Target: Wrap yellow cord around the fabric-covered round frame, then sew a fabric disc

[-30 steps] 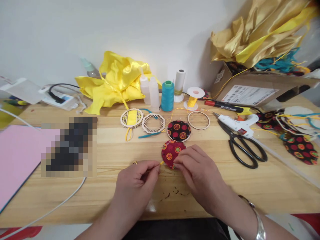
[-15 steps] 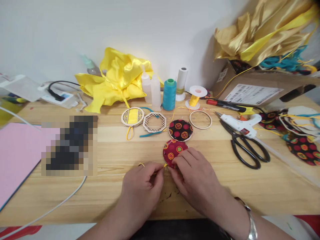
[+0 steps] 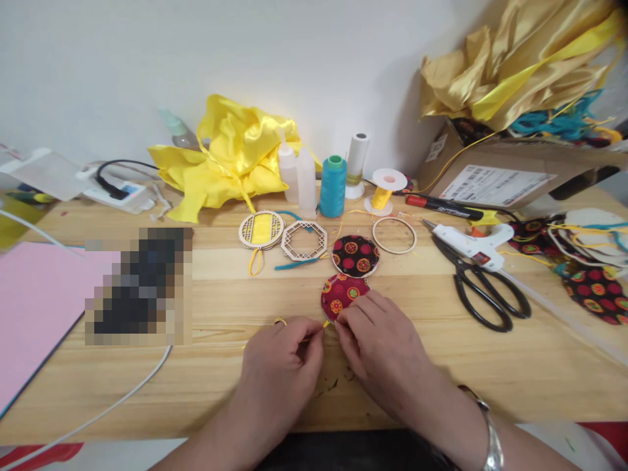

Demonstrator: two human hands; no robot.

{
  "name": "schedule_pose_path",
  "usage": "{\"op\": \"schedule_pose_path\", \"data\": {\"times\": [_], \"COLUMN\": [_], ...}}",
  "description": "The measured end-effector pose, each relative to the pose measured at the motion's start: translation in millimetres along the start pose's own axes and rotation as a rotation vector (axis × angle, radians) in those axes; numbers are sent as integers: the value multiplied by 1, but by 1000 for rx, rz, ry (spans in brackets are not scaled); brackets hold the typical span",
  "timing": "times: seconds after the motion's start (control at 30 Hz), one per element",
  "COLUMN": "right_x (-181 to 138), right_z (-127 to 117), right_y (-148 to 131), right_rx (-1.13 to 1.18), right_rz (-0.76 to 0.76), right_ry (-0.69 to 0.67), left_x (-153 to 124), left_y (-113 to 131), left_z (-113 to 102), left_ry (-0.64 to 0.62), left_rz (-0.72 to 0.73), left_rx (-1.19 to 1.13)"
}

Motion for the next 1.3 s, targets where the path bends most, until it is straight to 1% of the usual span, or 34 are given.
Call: {"op": "schedule_pose_path", "data": {"times": [0.17, 0.33, 0.67, 1.0, 1.3], "right_x": [3, 4, 5, 5, 4], "right_z": [-1, 1, 5, 1, 1], "right_y": [6, 13, 15, 15, 15], "right_rx": [103, 184, 208, 223, 217], "right_rz": [58, 124, 124, 118, 105], "right_ry": [-28, -72, -87, -64, -61], "left_x": [0, 3, 8, 5, 7], "left_y": [1, 3, 9, 20, 28], "left_z": [0, 2, 1, 2, 4], "left_ry": [-1, -28, -24, -12, -27], "left_rz": [2, 16, 84, 218, 294], "left_rx": [9, 34, 128, 344, 448]}}
Point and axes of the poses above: each hand's wrist, its own x-axis towards the middle knuckle, its own z-axis out of the palm, y = z × x, the point moved 9 cm from there along x, towards the middle knuckle, and after that the axes turned 8 degrees about z, right-handed, at the moved point
